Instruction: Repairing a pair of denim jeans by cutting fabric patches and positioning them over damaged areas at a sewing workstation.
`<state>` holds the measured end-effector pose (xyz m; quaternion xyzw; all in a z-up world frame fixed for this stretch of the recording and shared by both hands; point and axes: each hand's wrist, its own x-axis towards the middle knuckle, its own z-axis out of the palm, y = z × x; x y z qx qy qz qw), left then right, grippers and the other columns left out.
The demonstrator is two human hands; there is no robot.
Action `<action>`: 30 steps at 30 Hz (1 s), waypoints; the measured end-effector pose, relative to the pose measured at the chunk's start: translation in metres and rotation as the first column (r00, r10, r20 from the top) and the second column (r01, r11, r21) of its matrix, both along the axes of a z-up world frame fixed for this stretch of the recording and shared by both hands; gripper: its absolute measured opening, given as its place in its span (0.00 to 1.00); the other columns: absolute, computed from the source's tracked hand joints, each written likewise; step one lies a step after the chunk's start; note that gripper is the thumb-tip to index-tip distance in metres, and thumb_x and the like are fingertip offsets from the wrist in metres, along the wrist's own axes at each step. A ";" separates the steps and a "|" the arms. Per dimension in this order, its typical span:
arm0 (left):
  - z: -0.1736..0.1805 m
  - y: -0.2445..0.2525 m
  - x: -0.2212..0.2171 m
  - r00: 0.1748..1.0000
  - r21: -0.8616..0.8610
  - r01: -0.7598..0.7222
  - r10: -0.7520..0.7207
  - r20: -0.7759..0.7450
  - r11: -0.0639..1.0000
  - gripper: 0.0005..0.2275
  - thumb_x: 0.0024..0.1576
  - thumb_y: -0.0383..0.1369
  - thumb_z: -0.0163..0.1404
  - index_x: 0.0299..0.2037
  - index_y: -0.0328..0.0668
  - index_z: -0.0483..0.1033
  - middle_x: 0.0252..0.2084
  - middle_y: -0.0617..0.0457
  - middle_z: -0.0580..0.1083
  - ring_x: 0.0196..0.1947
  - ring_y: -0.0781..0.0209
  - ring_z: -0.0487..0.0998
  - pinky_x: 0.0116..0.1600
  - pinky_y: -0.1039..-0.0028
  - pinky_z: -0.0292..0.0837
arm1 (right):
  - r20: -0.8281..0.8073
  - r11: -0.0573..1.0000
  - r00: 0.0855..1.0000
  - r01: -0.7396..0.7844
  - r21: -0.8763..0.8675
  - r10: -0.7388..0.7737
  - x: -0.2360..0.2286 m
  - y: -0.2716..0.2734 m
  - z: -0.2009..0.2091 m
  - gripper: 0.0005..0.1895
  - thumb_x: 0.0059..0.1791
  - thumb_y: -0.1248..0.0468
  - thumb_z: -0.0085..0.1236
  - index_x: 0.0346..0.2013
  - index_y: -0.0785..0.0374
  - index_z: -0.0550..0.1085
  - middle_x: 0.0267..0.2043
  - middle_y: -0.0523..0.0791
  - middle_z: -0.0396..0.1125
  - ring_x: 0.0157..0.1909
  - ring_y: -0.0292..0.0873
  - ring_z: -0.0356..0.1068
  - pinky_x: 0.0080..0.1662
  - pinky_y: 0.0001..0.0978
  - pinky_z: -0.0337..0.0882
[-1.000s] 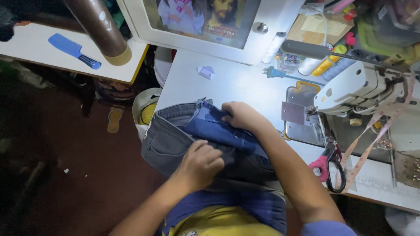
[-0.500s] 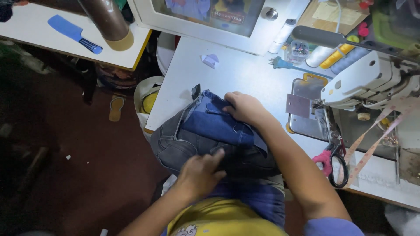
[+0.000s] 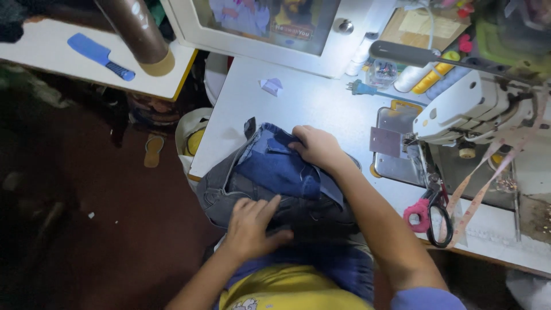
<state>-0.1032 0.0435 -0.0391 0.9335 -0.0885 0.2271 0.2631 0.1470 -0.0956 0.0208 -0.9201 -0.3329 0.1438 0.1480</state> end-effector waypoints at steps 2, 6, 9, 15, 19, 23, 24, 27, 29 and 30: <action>-0.002 0.008 -0.010 0.997 -0.033 0.066 -0.065 0.053 0.997 0.42 0.49 0.70 0.50 0.65 0.47 0.71 0.46 0.54 0.77 0.51 0.51 0.78 0.65 0.49 0.55 | -0.032 0.997 0.998 0.057 0.052 -0.055 0.007 -0.006 -0.009 0.11 0.53 0.52 0.53 0.45 0.52 0.71 0.42 0.48 0.70 0.50 0.60 0.74 0.52 0.53 0.73; -0.009 0.040 -0.019 0.945 0.094 -0.094 0.059 0.323 0.991 0.41 0.47 0.72 0.48 0.64 0.52 0.72 0.66 0.48 0.70 0.69 0.43 0.65 0.74 0.39 0.39 | -0.091 0.945 0.981 0.191 0.266 -0.172 0.022 -0.017 -0.039 0.15 0.53 0.46 0.54 0.49 0.48 0.70 0.44 0.50 0.71 0.53 0.61 0.72 0.54 0.57 0.71; -0.012 0.070 -0.007 0.870 0.006 -0.325 0.297 0.392 0.946 0.41 0.49 0.67 0.51 0.65 0.45 0.68 0.70 0.34 0.61 0.72 0.29 0.57 0.72 0.34 0.40 | -0.074 0.869 0.974 0.223 0.441 -0.213 0.026 -0.019 -0.053 0.13 0.52 0.50 0.57 0.48 0.49 0.71 0.41 0.50 0.71 0.50 0.60 0.72 0.52 0.55 0.71; -0.043 0.086 0.022 0.831 -0.124 -0.430 0.445 0.332 0.894 0.16 0.57 0.43 0.59 0.49 0.44 0.78 0.54 0.50 0.74 0.59 0.44 0.72 0.63 0.51 0.57 | 0.122 0.687 0.922 0.181 0.703 -0.367 0.030 -0.031 -0.051 0.05 0.52 0.60 0.59 0.41 0.55 0.73 0.32 0.51 0.68 0.42 0.58 0.72 0.45 0.47 0.71; -0.022 0.078 0.054 0.781 -0.328 -0.255 0.394 0.485 0.910 0.07 0.56 0.35 0.59 0.38 0.42 0.80 0.34 0.56 0.76 0.32 0.50 0.81 0.42 0.67 0.78 | 0.215 0.633 0.871 0.131 0.763 -0.441 0.031 -0.047 -0.047 0.01 0.52 0.63 0.58 0.38 0.56 0.75 0.29 0.50 0.66 0.39 0.57 0.72 0.43 0.45 0.71; 0.043 0.112 0.118 0.682 -0.206 -0.350 0.400 0.613 0.914 0.05 0.57 0.29 0.57 0.41 0.39 0.79 0.36 0.49 0.76 0.34 0.45 0.80 0.42 0.62 0.78 | 0.206 0.568 0.813 0.176 0.804 -0.544 0.051 -0.064 -0.050 0.07 0.54 0.59 0.60 0.36 0.57 0.74 0.27 0.51 0.65 0.37 0.58 0.72 0.41 0.44 0.71; 0.059 0.123 0.137 0.733 -0.187 -0.448 0.479 0.483 0.874 0.05 0.60 0.32 0.58 0.42 0.41 0.78 0.36 0.52 0.74 0.35 0.47 0.80 0.39 0.63 0.77 | 0.152 0.541 0.795 0.246 0.804 -0.587 0.055 -0.069 -0.052 0.07 0.54 0.57 0.60 0.37 0.55 0.75 0.26 0.51 0.66 0.37 0.58 0.72 0.40 0.46 0.71; 0.061 0.127 0.171 0.730 -0.014 -0.613 0.574 0.371 0.790 0.10 0.54 0.36 0.63 0.41 0.46 0.77 0.38 0.53 0.72 0.35 0.47 0.78 0.34 0.59 0.75 | 0.079 0.502 0.752 0.354 0.789 -0.654 0.061 -0.077 -0.060 0.08 0.53 0.55 0.61 0.37 0.54 0.75 0.25 0.52 0.68 0.36 0.59 0.73 0.39 0.50 0.70; 0.068 0.103 0.191 0.700 0.115 -0.673 0.578 0.420 0.731 0.16 0.44 0.37 0.67 0.39 0.49 0.76 0.41 0.52 0.72 0.35 0.45 0.77 0.31 0.54 0.74 | 0.066 0.479 0.722 0.385 0.789 -0.688 0.070 -0.075 -0.055 0.09 0.52 0.54 0.62 0.37 0.55 0.75 0.24 0.54 0.68 0.36 0.61 0.73 0.38 0.52 0.70; 0.074 0.080 0.191 0.792 0.012 -0.504 0.456 0.406 0.864 0.12 0.50 0.34 0.64 0.41 0.46 0.77 0.42 0.49 0.74 0.38 0.45 0.78 0.38 0.57 0.75 | 0.017 0.462 0.734 0.409 0.787 -0.679 0.067 -0.074 -0.054 0.08 0.51 0.54 0.63 0.36 0.52 0.76 0.24 0.51 0.70 0.36 0.58 0.74 0.38 0.48 0.71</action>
